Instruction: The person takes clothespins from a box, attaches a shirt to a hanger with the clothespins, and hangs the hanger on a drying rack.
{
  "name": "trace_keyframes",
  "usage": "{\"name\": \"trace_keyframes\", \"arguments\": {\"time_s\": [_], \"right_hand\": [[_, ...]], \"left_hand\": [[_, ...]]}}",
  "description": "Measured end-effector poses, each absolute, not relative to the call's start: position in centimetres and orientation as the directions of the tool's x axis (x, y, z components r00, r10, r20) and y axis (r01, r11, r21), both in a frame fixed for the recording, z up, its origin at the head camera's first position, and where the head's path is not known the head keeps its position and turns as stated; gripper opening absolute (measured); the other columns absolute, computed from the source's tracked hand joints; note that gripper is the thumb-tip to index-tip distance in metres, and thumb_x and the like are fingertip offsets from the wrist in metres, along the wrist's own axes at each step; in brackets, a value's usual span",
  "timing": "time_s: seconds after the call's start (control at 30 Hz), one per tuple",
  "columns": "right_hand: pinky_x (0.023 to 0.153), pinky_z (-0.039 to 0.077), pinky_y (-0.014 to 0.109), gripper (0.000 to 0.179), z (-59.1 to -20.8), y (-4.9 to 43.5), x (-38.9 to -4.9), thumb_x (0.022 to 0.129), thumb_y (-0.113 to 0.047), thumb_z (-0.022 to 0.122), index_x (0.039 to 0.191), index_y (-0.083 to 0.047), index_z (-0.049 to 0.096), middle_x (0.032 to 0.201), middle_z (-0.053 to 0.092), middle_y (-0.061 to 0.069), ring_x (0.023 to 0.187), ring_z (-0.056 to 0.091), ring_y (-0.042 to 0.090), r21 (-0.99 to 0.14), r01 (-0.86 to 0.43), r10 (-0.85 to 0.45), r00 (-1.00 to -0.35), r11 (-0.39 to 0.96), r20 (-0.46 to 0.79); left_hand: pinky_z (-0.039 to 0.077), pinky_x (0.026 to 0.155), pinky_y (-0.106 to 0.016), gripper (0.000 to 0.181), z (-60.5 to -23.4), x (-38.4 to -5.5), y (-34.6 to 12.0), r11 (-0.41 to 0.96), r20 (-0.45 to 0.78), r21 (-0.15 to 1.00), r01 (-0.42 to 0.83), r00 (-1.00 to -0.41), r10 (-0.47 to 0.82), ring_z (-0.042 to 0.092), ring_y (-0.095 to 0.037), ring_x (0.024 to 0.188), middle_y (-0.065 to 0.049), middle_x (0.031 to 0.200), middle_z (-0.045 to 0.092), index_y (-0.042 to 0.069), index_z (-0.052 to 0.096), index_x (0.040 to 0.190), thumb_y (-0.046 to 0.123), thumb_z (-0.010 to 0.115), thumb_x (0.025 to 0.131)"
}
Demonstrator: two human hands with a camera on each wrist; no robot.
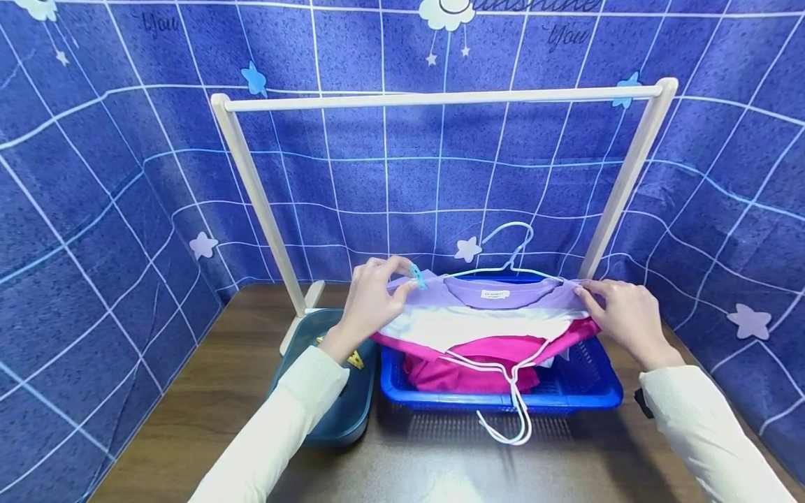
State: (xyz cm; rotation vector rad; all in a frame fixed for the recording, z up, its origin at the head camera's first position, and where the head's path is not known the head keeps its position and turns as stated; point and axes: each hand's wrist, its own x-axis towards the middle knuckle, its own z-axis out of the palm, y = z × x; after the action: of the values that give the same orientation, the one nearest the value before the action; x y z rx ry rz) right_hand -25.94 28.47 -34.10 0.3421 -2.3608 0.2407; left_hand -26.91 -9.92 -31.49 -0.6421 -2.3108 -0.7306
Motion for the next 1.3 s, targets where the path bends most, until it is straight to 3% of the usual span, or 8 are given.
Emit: {"name": "trace_keyframes", "arguments": {"time_s": [0.3,0.83,1.1,1.3], "right_hand": [[0.044,0.037,0.042,0.021,-34.0,28.5,-26.1,0.081,-0.025,0.065,0.090,-0.007,0.072,0.081,0.069,0.019,0.059,0.059,0.040,-0.070,-0.315,-0.183,-0.702,0.946,0.688],[0.041,0.035,0.040,0.019,-33.9,28.6,-26.5,0.082,-0.024,0.065,0.088,-0.007,0.070,0.074,0.068,0.019,0.051,0.056,0.035,-0.077,-0.315,-0.182,-0.714,0.946,0.676],[0.040,0.034,0.040,0.018,-33.9,28.6,-26.5,0.081,-0.023,0.065,0.088,-0.007,0.070,0.073,0.067,0.019,0.052,0.056,0.037,-0.072,-0.315,-0.185,-0.710,0.946,0.680],[0.042,0.036,0.044,0.015,-34.0,28.6,-26.5,0.080,-0.021,0.065,0.086,-0.008,0.070,0.073,0.068,0.018,0.054,0.057,0.039,-0.069,-0.318,-0.187,-0.705,0.946,0.684]], "left_hand": [[0.034,0.088,-0.044,0.031,-31.6,-26.7,-10.4,0.753,0.663,0.304,0.584,-0.697,0.272,0.055,-0.019,0.094,0.005,0.095,0.071,0.015,0.062,0.109,0.028,0.067,0.081],[0.037,0.084,-0.047,0.024,-32.9,-26.5,-15.2,0.823,0.663,0.295,0.485,-0.724,0.189,0.058,-0.024,0.092,0.000,0.091,0.071,0.013,0.064,0.104,0.020,0.062,0.082],[0.037,0.079,-0.050,0.025,-34.1,-26.7,-17.4,0.880,0.561,0.314,0.355,-0.817,0.130,0.057,-0.030,0.091,-0.006,0.094,0.070,0.008,0.063,0.106,0.017,0.060,0.083],[0.037,0.078,-0.050,0.027,-35.7,-26.8,-18.3,0.925,0.436,0.271,0.266,-0.891,0.128,0.053,-0.028,0.101,-0.008,0.103,0.068,0.009,0.061,0.108,0.019,0.061,0.083]]}}
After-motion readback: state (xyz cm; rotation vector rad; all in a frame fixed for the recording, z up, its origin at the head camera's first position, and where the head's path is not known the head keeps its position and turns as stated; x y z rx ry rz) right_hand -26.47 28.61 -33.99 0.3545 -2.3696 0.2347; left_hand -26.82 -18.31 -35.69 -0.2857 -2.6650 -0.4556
